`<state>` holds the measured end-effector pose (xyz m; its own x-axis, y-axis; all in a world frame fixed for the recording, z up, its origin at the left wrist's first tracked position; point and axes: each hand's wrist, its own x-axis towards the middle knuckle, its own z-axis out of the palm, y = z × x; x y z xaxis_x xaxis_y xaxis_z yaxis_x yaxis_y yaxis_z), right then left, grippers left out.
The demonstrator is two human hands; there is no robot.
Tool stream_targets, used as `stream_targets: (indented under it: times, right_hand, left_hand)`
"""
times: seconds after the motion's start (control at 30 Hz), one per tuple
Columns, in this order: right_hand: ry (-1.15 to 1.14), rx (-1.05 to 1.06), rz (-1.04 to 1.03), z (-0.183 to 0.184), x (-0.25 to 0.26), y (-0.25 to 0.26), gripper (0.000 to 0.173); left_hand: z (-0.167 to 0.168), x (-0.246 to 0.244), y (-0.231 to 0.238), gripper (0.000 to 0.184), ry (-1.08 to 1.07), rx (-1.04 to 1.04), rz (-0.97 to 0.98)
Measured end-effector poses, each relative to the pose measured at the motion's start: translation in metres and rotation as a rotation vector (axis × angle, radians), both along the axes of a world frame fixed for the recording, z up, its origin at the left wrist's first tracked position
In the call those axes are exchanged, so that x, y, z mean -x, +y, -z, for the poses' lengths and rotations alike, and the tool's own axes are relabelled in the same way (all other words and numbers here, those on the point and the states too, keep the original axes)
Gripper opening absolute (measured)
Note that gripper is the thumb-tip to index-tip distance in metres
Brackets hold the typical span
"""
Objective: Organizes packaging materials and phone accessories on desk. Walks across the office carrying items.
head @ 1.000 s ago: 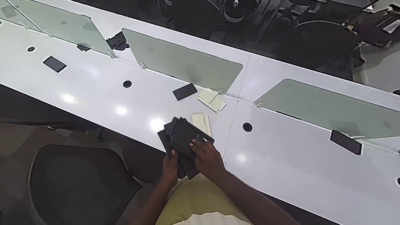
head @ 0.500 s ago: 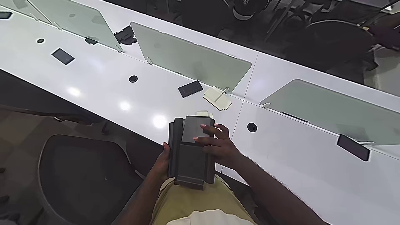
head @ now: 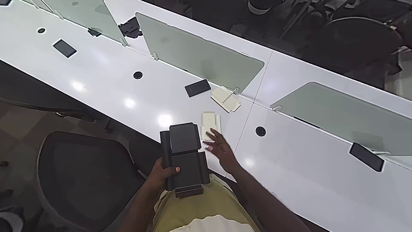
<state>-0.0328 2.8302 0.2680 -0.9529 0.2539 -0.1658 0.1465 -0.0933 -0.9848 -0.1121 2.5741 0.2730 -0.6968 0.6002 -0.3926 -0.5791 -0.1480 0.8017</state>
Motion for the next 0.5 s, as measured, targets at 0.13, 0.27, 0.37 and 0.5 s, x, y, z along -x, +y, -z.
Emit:
stream_targets:
  times: [0.13,0.27,0.37,0.5]
  right_hand:
    - [-0.168,0.158,-0.196,0.016,-0.004,-0.040,0.103]
    - [-0.101,0.366,-0.311,0.049,0.007,-0.041,0.091]
    - [-0.343,0.232,-0.206,0.096,0.025,-0.016,0.053]
    - [-0.682,-0.251,0.311,0.197,0.039,0.062,0.046]
  left_hand:
    - [0.003,-0.011,0.006,0.045,0.011,0.143,-0.091]
    - [0.005,-0.026,-0.001,0.048,-0.054,0.290,-0.234]
    - [0.003,-0.038,-0.020,0.047,-0.106,0.410,-0.410]
    - [0.008,-0.055,-0.062,0.046,-0.106,0.573,-0.611]
